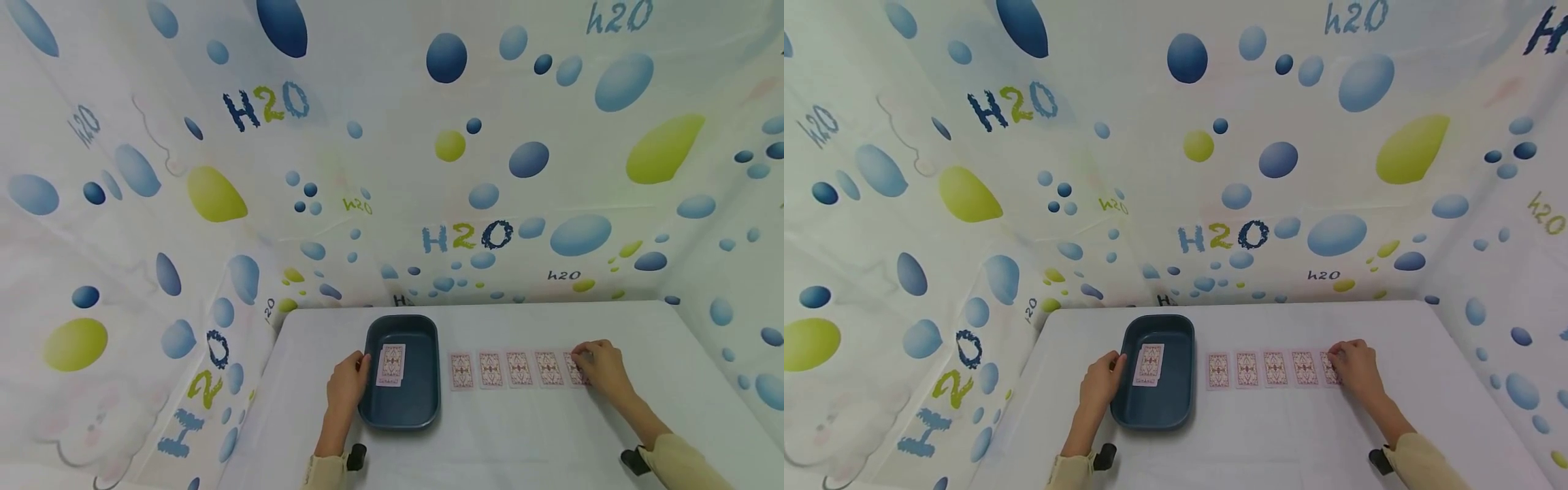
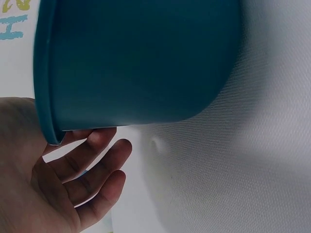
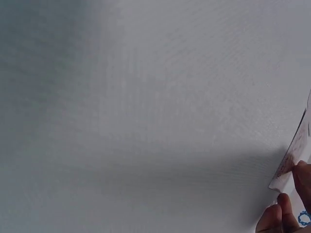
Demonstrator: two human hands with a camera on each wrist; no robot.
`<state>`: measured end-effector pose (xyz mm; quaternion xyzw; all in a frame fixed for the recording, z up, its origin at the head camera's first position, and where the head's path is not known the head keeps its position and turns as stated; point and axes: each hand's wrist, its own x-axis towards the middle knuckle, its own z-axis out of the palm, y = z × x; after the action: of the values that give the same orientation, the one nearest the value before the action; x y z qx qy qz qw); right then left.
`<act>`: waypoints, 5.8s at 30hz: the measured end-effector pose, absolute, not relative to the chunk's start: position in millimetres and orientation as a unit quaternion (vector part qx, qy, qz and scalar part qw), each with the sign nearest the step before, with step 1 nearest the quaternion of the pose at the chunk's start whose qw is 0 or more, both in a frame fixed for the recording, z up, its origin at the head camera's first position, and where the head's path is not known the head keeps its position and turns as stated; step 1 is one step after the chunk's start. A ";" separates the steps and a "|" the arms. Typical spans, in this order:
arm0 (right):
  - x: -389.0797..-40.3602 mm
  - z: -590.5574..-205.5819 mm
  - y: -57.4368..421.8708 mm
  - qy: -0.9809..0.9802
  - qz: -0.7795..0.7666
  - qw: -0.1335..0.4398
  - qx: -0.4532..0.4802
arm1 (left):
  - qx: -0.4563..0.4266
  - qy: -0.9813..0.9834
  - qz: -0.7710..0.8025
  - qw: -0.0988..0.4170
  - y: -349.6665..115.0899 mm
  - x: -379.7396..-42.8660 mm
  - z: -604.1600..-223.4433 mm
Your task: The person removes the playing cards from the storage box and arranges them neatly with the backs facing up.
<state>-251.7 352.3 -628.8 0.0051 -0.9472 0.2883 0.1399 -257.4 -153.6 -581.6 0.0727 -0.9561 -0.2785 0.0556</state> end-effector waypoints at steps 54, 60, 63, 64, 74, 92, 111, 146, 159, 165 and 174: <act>-304.6 -550.2 86.3 -0.945 0.203 0.042 0.254 | 0.085 -0.951 -0.290 0.066 -147.2 -280.7 -583.7; -309.9 -554.0 60.2 -0.944 0.178 0.040 0.275 | 0.081 -0.952 -0.286 0.070 -147.9 -280.6 -585.7; -311.9 -557.4 46.5 -0.947 0.156 0.026 0.279 | 0.081 -0.952 -0.286 0.071 -147.9 -280.3 -585.9; -312.4 -558.6 42.2 -0.948 0.150 0.022 0.281 | 0.082 -0.952 -0.287 0.072 -147.8 -280.1 -585.6; -320.1 -566.1 10.6 -0.953 0.104 0.023 0.283 | 0.079 -0.951 -0.291 0.068 -147.0 -280.1 -585.3; -327.3 -575.6 -10.9 -0.970 0.038 -0.076 0.228 | 0.084 -0.949 -0.293 0.078 -149.7 -279.8 -586.4; -337.7 -582.3 -14.6 -0.977 0.043 -0.103 0.182 | 0.078 -0.950 -0.287 0.097 -150.1 -279.7 -591.1; -312.3 -546.0 81.3 -0.779 0.586 -0.130 0.180 | 0.090 -0.952 -0.282 0.084 -144.9 -281.2 -587.9; -306.8 -544.0 147.0 -0.800 0.570 -0.108 0.154 | 0.089 -0.952 -0.283 0.082 -144.3 -279.0 -586.3; -302.6 -539.1 165.8 -0.801 0.571 -0.101 0.151 | 0.087 -0.952 -0.281 0.082 -144.3 -280.0 -587.7; -299.5 -543.0 188.5 -0.807 0.567 -0.106 0.127 | 0.085 -0.952 -0.284 0.078 -146.4 -279.9 -590.2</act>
<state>-299.5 188.5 -543.0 0.1271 -0.8073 0.5665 -0.1055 -279.9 -146.4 -590.2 0.0848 -0.9519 -0.2837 0.0784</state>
